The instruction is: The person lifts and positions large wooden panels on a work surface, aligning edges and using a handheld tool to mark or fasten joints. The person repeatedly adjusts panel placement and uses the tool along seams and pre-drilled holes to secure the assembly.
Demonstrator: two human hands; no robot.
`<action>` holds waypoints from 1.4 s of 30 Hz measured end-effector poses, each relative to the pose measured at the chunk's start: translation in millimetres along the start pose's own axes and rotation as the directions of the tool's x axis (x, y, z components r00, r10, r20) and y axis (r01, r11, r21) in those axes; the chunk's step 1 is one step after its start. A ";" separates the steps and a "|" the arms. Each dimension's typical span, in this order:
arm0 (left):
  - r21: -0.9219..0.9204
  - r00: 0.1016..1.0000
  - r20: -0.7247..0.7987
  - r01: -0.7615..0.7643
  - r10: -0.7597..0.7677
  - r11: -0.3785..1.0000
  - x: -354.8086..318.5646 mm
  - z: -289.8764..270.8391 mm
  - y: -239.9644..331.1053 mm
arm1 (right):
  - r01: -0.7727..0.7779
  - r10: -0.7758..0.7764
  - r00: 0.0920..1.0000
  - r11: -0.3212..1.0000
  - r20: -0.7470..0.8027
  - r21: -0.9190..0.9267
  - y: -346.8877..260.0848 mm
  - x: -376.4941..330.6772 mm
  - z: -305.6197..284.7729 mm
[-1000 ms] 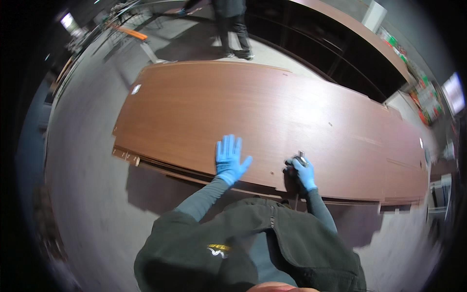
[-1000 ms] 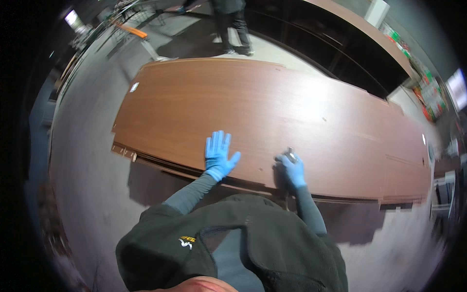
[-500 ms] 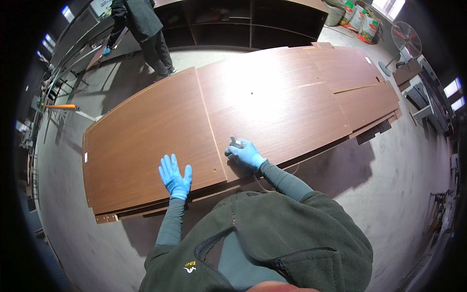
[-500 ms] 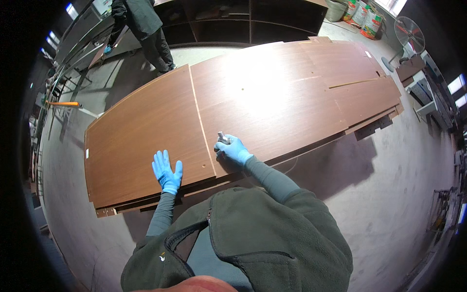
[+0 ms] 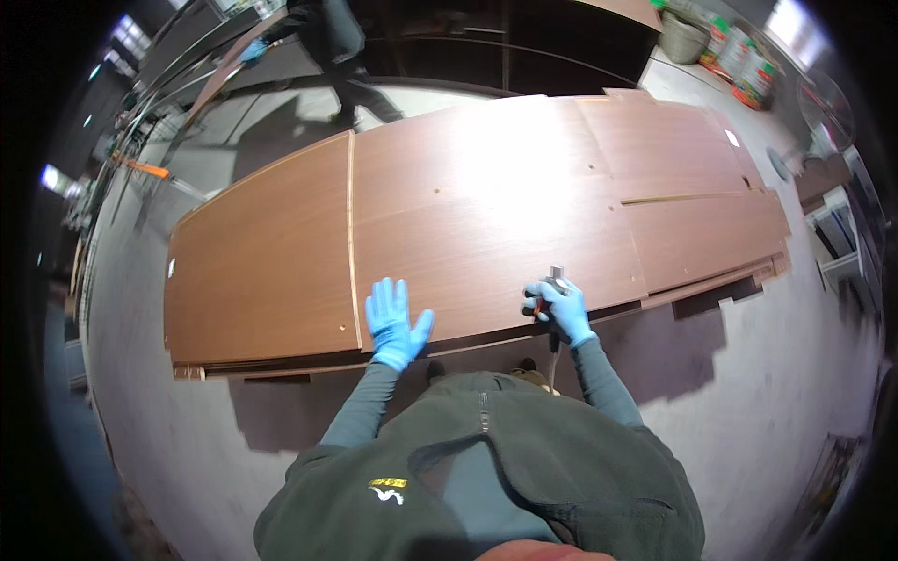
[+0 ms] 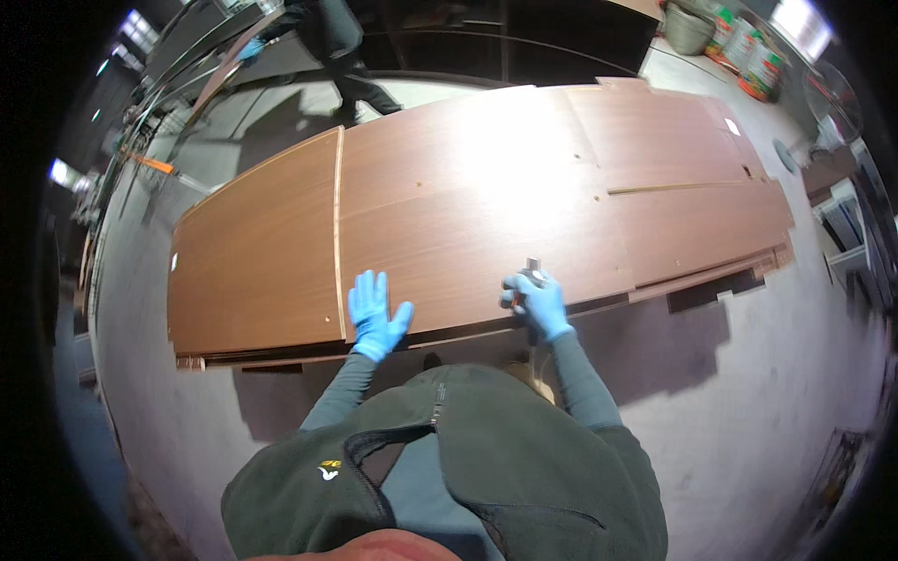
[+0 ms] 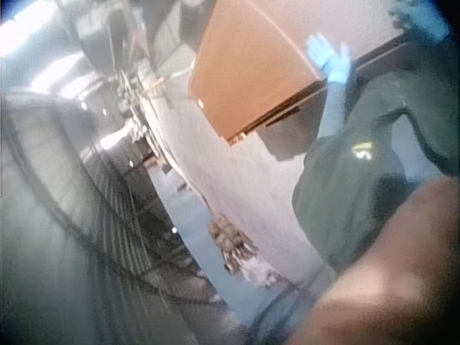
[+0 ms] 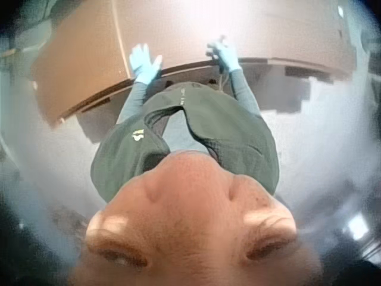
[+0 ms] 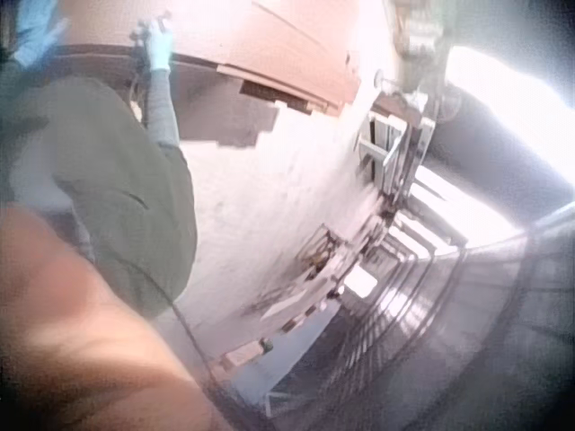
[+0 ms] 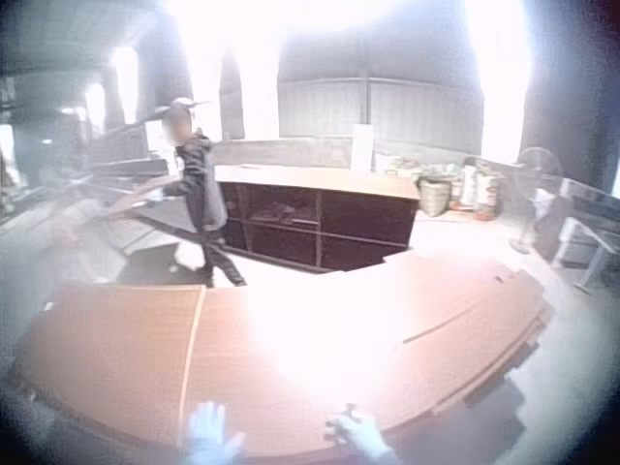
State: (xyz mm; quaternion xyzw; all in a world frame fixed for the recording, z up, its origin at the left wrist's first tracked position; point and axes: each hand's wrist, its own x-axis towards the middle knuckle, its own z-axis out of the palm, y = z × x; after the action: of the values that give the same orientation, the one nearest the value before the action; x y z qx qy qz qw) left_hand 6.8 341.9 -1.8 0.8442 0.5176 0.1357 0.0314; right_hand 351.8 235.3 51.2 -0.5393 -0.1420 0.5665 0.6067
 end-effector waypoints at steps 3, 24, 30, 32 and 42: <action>-0.011 0.995 0.001 0.096 -0.096 0.995 -2.1 11.0 35.5 | -0.083 0.081 0.997 0.982 -0.022 -0.167 -15.1 -0.3 -25.9; -0.158 0.971 -0.076 0.215 -0.228 0.964 -24.7 4.3 56.3 | -0.098 0.114 0.983 0.989 0.142 -0.114 -12.0 8.6 -35.2; -0.175 0.909 -0.322 0.217 -0.264 0.960 -44.1 -30.8 85.5 | -0.074 0.090 0.984 0.992 0.156 -0.102 -6.7 13.0 -36.5; -0.215 0.815 -0.511 0.187 -0.274 0.959 -52.3 -40.2 87.9 | -0.090 0.103 0.980 0.992 0.171 -0.085 -7.0 12.2 -34.2; -0.872 0.114 -0.251 0.405 -0.961 0.275 -85.8 -36.0 11.5 | -0.078 0.095 0.981 0.991 0.167 -0.106 -10.1 9.0 -29.5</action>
State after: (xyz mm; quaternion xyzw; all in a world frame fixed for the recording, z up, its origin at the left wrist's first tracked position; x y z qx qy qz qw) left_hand -29.4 257.8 18.2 0.2363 0.7464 0.6061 0.1402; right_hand 383.1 230.5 44.3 -0.5237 -0.1979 0.6290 0.5394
